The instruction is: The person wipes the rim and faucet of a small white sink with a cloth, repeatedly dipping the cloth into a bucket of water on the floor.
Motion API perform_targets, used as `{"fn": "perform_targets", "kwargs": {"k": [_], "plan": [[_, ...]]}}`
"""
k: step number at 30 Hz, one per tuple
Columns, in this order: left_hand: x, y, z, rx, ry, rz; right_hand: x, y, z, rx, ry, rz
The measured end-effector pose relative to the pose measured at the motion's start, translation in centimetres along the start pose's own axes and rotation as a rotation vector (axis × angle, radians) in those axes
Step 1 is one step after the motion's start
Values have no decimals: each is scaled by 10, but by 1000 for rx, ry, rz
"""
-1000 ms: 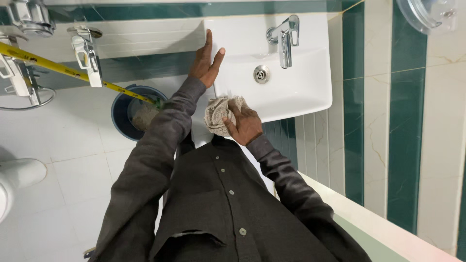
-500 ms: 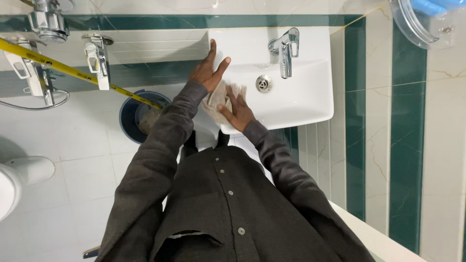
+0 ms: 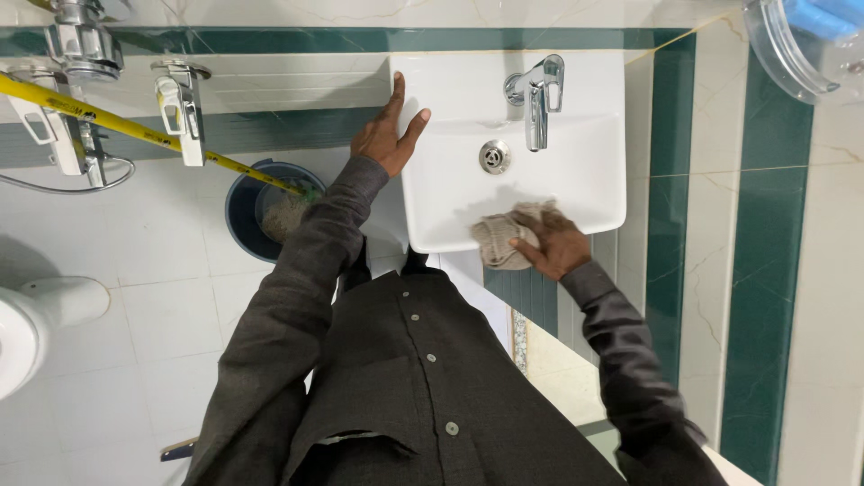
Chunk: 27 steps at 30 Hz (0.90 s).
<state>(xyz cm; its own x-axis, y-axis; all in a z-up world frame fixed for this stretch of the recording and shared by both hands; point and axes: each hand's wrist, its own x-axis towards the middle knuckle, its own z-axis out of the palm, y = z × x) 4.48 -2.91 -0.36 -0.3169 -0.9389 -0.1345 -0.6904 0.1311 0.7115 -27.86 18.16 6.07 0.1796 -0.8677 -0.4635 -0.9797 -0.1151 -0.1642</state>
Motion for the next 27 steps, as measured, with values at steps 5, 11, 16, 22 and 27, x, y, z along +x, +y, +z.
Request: {"fn": "perform_targets", "kwargs": {"k": [5, 11, 16, 22, 27], "plan": [[-2, -3, -12, -276, -203, -189, 64, -154, 37, 339, 116, 120], [-36, -44, 21, -860, -118, -207, 86, -115, 4, 1543, 504, 59], [-113, 15, 83, -695, 194, -95, 117, -115, -25, 284, 959, -44], [-122, 37, 63, -700, 309, -16, 180, -92, -28, 24, 649, -10], [-121, 39, 58, -639, 272, -81, 214, -92, -34, -15, 647, 48]]}}
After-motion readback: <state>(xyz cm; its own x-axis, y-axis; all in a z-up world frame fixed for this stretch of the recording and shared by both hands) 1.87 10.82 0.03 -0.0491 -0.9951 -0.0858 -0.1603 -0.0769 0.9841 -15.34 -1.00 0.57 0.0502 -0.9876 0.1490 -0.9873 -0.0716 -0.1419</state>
